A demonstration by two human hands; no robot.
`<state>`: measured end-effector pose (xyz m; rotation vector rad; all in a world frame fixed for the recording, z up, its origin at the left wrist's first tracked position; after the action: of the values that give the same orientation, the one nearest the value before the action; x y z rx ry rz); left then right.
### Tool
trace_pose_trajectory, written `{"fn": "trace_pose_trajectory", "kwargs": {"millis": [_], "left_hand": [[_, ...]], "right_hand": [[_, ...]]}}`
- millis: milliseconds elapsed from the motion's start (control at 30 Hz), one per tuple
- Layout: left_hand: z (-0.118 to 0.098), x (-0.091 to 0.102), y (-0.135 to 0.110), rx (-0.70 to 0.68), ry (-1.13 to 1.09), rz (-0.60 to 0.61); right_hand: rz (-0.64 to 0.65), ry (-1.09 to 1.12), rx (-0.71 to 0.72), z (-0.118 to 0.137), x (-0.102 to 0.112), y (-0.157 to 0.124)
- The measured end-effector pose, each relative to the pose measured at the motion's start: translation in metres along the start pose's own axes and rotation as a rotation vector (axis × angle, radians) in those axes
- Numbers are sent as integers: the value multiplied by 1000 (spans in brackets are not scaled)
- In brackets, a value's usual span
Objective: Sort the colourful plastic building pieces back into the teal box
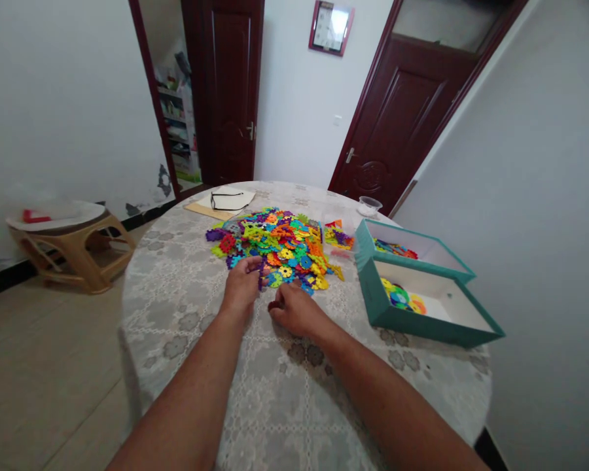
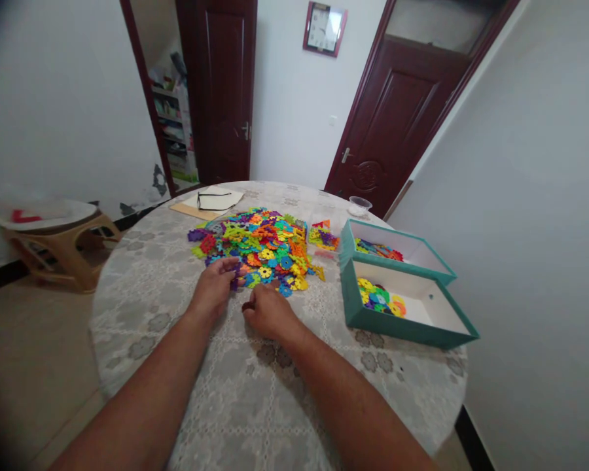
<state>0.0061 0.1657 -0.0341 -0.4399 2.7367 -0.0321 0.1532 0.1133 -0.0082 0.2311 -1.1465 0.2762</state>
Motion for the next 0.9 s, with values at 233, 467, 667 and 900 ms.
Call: {"fn": "trace_pose_trajectory", "kwargs": {"millis": [233, 467, 667, 900], "left_hand": [[6, -18, -6, 15, 58, 167], [1, -30, -15, -29, 267, 278], [-11, -41, -22, -122, 312, 356], [8, -67, -51, 106, 208, 607]], "right_hand": [[-41, 76, 120, 6, 40, -8], [-441, -255, -70, -82, 167, -58], [-683, -499, -253, -149, 199, -105], [-296, 97, 92, -53, 116, -73]]}}
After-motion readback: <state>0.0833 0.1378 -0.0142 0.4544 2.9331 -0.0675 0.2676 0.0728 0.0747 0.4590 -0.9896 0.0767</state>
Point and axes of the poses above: each hand's wrist, its own y-axis towards the middle knuckle, its own x-axis out of the back of the hand, z = x × y, the point moved 10 cm from there along y, towards the middle knuckle, and after that the axes turned 6 degrees about -y, right-handed, at the moved point
